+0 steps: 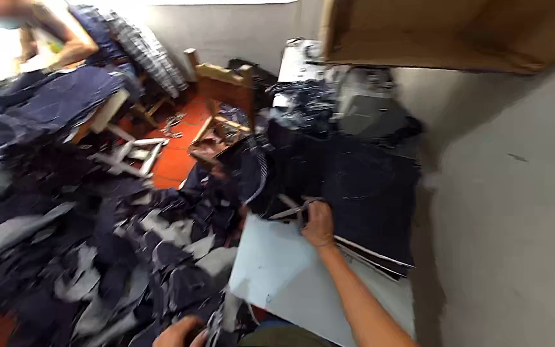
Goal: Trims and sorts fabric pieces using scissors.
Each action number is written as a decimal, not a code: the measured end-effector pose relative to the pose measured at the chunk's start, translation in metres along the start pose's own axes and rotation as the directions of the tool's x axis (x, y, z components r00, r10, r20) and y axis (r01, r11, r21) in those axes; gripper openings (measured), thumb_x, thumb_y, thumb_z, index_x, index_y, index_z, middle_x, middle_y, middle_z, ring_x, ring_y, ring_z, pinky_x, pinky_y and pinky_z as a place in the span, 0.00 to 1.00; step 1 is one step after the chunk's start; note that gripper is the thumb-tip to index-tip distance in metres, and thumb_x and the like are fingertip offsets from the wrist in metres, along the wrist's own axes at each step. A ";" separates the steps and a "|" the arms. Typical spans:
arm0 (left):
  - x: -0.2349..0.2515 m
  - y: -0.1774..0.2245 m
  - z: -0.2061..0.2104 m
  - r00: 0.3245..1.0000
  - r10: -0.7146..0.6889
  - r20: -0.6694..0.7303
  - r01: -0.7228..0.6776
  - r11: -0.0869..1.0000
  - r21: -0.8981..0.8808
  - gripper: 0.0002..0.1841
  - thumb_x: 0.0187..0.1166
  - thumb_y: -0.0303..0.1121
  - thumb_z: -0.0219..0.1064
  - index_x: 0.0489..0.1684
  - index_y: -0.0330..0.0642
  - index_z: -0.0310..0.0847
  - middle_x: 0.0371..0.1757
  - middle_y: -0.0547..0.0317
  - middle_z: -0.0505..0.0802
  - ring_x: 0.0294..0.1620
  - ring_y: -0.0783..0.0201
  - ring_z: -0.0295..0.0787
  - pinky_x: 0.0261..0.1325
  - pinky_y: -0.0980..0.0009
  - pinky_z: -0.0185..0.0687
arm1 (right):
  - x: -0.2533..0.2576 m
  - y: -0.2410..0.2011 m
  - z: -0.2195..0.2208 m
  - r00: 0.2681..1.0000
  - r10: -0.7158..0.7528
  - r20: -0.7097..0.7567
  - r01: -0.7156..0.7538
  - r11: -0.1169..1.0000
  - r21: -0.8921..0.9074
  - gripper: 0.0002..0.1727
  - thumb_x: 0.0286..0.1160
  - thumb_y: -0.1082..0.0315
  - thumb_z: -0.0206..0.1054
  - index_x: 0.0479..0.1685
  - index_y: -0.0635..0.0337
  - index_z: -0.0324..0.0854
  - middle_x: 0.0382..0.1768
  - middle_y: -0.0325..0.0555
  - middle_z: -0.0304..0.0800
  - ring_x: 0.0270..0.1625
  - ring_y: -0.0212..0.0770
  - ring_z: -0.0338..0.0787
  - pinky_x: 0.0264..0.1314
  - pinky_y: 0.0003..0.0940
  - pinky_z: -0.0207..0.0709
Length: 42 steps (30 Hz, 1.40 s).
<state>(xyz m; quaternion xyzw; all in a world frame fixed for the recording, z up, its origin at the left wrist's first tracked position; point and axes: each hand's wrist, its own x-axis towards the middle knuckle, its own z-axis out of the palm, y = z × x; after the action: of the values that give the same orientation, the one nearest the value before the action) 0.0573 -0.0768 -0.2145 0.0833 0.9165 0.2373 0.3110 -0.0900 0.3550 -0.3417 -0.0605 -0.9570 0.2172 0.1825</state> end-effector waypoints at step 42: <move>-0.059 -0.017 -0.067 0.868 0.481 -0.125 -0.497 0.835 -0.238 0.19 0.88 0.44 0.58 0.47 0.37 0.88 0.38 0.50 0.93 0.43 0.55 0.91 0.53 0.51 0.84 | -0.168 -0.252 -0.165 0.963 0.100 0.248 -0.196 0.896 0.399 0.14 0.56 0.59 0.75 0.40 0.56 0.87 0.32 0.34 0.94 0.33 0.28 0.91 0.37 0.32 0.86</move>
<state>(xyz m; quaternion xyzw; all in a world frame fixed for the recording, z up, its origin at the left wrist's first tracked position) 0.0632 -0.1353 -0.1447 0.2656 0.8340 0.4304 0.2205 0.1184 0.1607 -0.1468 -0.0683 -0.8947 0.4364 0.0663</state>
